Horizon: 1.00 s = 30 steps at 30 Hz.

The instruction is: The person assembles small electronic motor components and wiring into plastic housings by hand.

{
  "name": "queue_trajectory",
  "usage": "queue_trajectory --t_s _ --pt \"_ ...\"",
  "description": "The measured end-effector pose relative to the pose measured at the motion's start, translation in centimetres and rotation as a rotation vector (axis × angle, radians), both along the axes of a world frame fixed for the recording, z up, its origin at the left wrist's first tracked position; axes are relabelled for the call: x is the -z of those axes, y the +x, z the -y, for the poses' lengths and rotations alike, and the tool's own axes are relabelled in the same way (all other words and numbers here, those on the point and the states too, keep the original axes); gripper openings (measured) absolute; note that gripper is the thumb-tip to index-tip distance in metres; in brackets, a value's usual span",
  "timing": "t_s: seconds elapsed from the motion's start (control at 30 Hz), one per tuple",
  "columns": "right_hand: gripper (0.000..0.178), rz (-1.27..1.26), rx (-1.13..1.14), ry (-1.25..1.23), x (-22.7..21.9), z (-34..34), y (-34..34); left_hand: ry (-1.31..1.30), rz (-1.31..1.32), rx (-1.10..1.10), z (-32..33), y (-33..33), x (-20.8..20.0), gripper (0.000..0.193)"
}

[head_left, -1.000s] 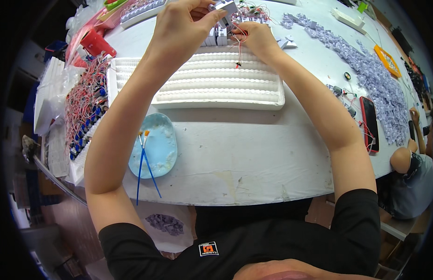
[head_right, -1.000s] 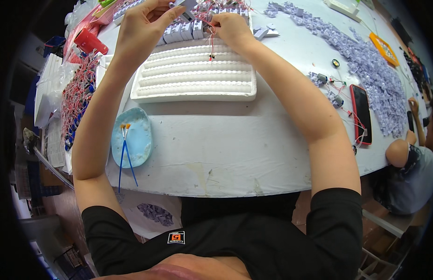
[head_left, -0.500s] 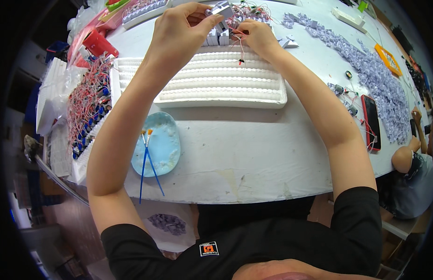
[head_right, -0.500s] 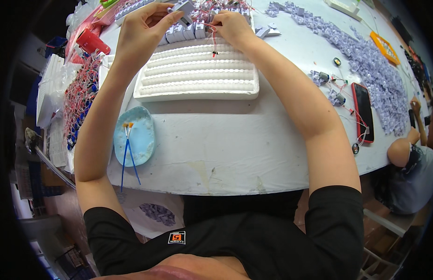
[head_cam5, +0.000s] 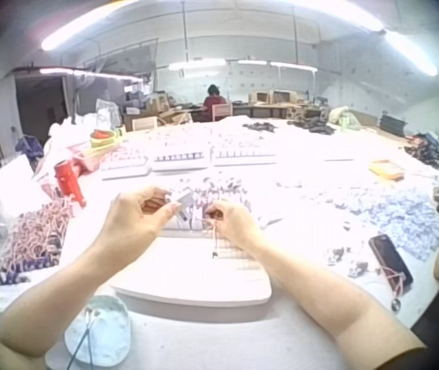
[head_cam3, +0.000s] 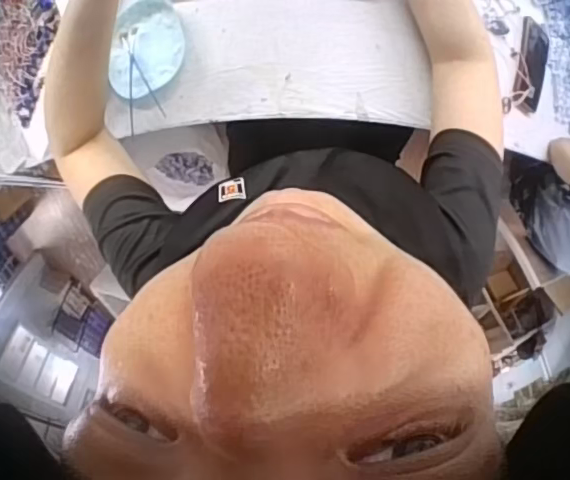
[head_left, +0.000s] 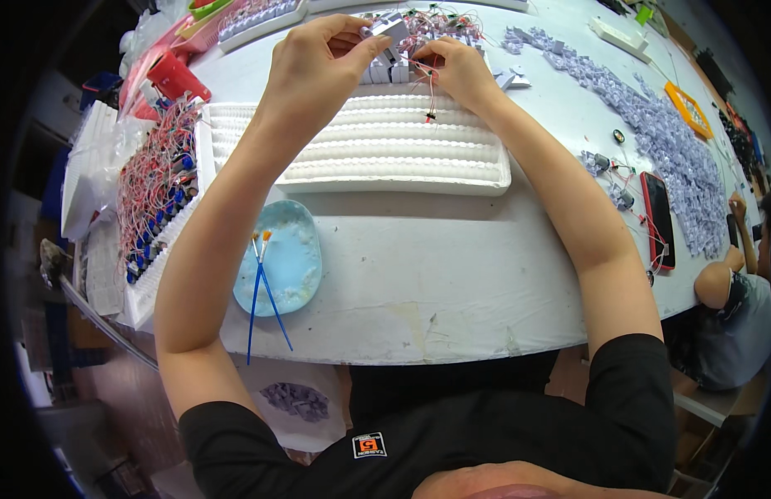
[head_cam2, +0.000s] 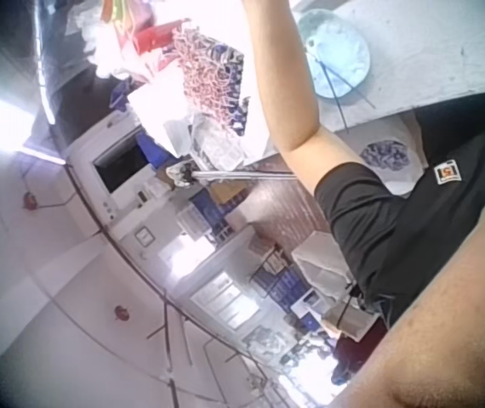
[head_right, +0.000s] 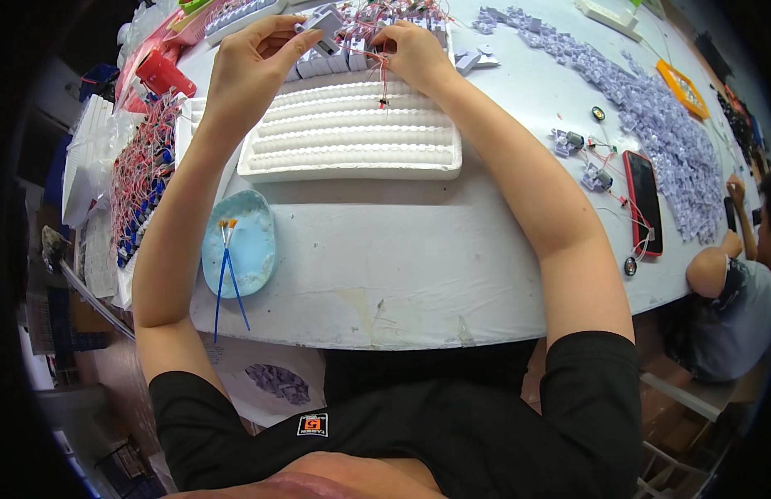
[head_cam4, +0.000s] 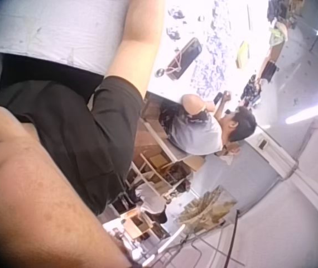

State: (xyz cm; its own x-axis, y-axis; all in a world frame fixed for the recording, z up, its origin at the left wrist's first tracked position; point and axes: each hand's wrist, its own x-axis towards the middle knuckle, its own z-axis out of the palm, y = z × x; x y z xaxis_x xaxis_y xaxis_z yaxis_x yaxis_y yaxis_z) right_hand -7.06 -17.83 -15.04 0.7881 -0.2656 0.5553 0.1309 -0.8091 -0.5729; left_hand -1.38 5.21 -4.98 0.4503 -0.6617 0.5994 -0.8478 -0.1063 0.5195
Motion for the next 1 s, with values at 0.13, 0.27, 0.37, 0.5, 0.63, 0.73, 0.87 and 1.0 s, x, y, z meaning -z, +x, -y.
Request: queue_trajectory --t_s 0.13,0.27,0.37,0.5,0.63,0.73,0.87,1.0 --pt "0.022 0.010 -0.015 0.067 0.0 0.3 0.1 -0.018 0.018 -0.001 0.4 -0.2 -0.1 0.028" --pt "0.021 0.038 -0.008 0.099 0.2 0.6 0.3 -0.033 0.019 0.013 0.5 -0.2 -0.1 0.027" --pt "0.020 0.022 0.001 0.081 0.5 0.9 0.6 -0.022 0.031 0.008 0.3 -0.3 -0.1 0.026" --pt "0.019 0.004 0.010 0.058 0.9 2.0 0.7 -0.017 0.036 0.020 0.6 -0.6 -0.4 0.026" --pt "0.017 0.013 0.031 -0.099 -0.2 1.0 0.2 -0.007 0.028 0.015 0.9 -0.6 -0.5 0.025" --pt "0.015 -0.013 0.044 -0.084 -0.3 1.0 0.1 -0.006 0.031 0.039 1.4 -1.1 -1.0 0.025" --pt "0.013 -0.052 0.059 -0.212 -0.4 0.9 0.8 0.006 0.035 0.024 1.8 -1.4 -1.4 0.025" --pt "0.014 -0.178 0.093 -0.279 -1.3 0.5 1.0 0.011 -0.001 0.044 1.6 -0.3 -1.3 0.026"
